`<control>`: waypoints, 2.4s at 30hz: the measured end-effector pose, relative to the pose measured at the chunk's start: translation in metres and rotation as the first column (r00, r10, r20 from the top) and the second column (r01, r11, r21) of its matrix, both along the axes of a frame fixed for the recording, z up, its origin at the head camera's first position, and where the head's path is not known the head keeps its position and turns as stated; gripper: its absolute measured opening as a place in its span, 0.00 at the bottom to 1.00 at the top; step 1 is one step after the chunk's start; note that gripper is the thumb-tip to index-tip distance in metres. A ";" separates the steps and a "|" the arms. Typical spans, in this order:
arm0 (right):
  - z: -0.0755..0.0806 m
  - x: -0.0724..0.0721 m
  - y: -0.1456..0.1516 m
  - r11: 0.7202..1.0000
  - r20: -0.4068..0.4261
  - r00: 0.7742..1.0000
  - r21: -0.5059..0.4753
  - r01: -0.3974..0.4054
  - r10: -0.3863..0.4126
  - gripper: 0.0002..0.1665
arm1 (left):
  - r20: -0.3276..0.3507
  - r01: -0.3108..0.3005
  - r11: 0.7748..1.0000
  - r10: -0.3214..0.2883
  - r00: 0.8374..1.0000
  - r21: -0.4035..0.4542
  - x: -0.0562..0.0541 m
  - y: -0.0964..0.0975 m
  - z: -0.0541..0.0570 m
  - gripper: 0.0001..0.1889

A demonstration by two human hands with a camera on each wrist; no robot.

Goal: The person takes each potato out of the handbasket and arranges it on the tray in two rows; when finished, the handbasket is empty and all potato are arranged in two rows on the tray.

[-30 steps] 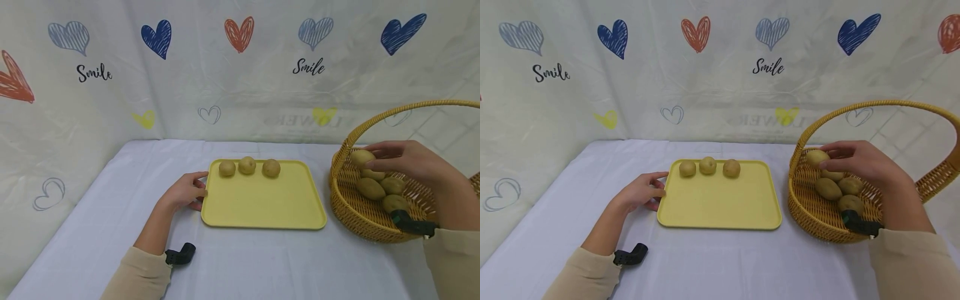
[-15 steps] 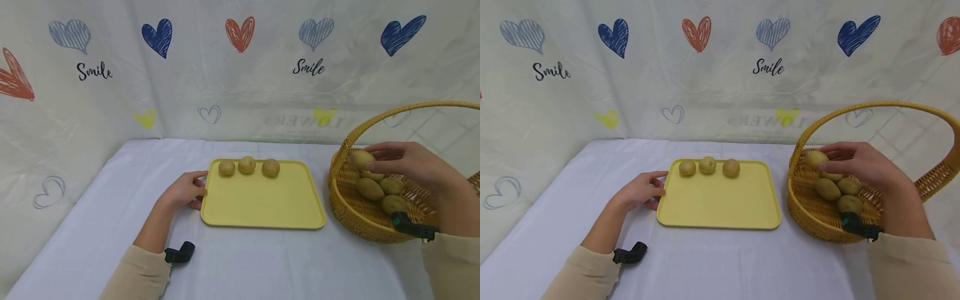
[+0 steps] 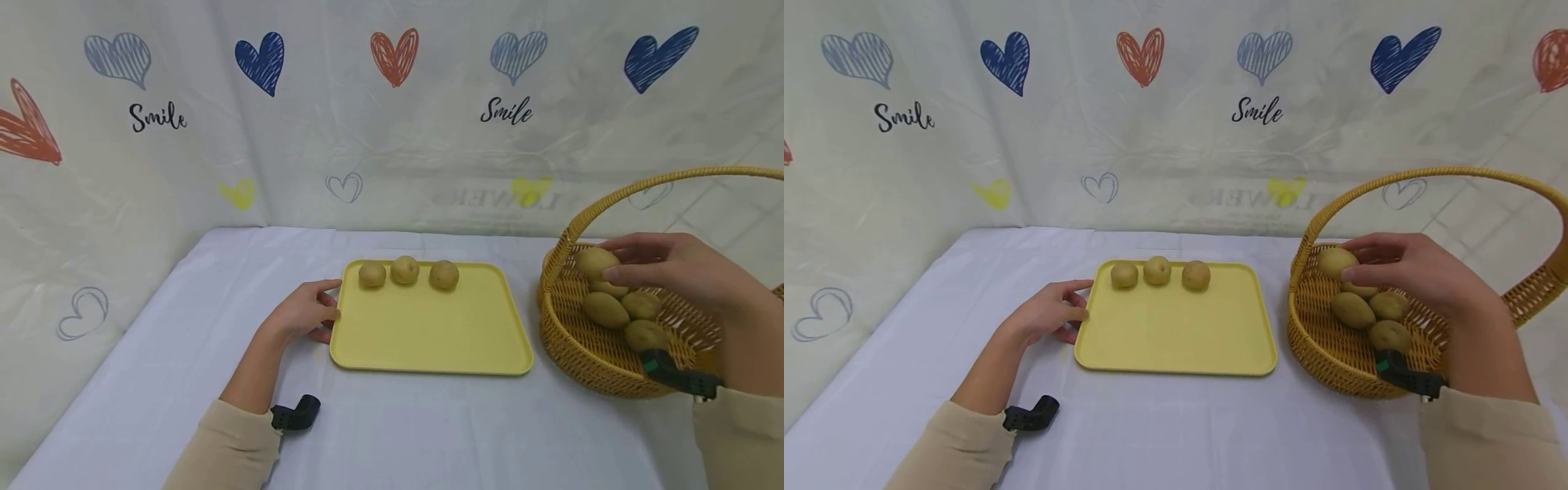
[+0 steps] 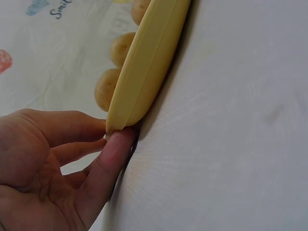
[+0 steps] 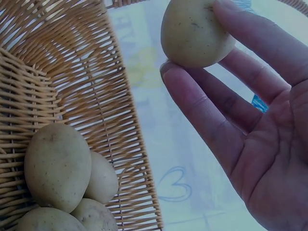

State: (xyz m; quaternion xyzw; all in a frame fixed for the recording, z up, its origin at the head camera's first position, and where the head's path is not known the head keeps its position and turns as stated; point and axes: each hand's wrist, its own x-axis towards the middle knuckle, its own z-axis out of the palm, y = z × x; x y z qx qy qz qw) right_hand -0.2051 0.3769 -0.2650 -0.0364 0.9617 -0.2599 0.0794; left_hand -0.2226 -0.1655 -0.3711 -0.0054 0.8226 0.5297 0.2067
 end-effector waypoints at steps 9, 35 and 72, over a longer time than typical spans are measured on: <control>0.003 0.012 -0.001 0.999 0.010 1.000 -0.028 0.021 -0.021 0.45 | -0.002 -0.002 1.000 0.002 1.000 -0.010 -0.001 0.001 0.001 0.38; 0.006 0.024 -0.030 0.981 -0.081 0.996 -0.191 -0.045 0.030 0.29 | 0.003 -0.002 1.000 0.002 1.000 -0.010 0.000 0.000 0.000 0.38; -0.007 0.019 -0.107 0.946 -0.124 0.970 -0.225 -0.234 0.211 0.25 | -0.009 0.012 1.000 -0.012 1.000 -0.015 0.001 0.000 0.001 0.38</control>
